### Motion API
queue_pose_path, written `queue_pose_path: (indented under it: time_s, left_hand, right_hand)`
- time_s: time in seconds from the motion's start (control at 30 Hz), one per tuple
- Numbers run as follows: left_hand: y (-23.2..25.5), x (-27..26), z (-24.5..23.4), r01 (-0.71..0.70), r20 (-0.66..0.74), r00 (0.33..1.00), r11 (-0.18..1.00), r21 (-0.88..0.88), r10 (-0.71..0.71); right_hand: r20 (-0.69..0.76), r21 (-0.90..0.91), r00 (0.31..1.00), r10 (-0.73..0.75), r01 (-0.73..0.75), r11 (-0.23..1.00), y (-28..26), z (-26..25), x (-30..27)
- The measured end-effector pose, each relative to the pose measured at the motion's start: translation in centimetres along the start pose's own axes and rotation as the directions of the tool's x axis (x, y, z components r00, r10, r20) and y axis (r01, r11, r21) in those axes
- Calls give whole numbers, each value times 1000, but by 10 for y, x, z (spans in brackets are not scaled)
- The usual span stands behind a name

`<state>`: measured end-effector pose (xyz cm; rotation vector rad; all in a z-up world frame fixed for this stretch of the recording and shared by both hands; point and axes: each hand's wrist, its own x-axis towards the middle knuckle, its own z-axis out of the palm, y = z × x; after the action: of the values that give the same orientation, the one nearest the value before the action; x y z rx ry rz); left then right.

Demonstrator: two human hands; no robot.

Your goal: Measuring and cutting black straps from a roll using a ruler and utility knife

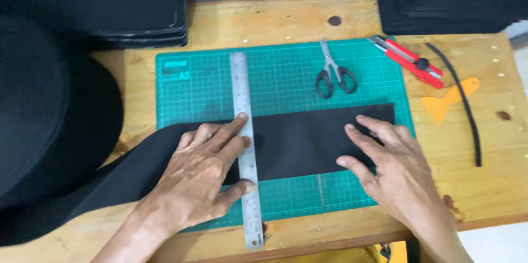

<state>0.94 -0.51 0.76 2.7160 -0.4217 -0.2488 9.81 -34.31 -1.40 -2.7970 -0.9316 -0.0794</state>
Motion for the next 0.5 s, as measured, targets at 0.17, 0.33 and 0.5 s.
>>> queue_pose_path:
  time_s: [0.17, 0.33, 0.5]
  left_hand:
    - [-5, 3, 4, -1, 12, 1000, 1000, -2, 1]
    - [-4, 7, 4, 47, 40, 998, 999, 16, -48]
    - [-2, 5, 4, 29, 31, 999, 999, 46, -30]
  right_hand:
    - [26, 1, 999, -30, 30, 1000, 1, -11, 11]
    - [-23, 54, 995, -93, 94, 994, 41, -27, 45]
    - [-276, -425, 951, -137, 7, 905, 122, -8, 81]
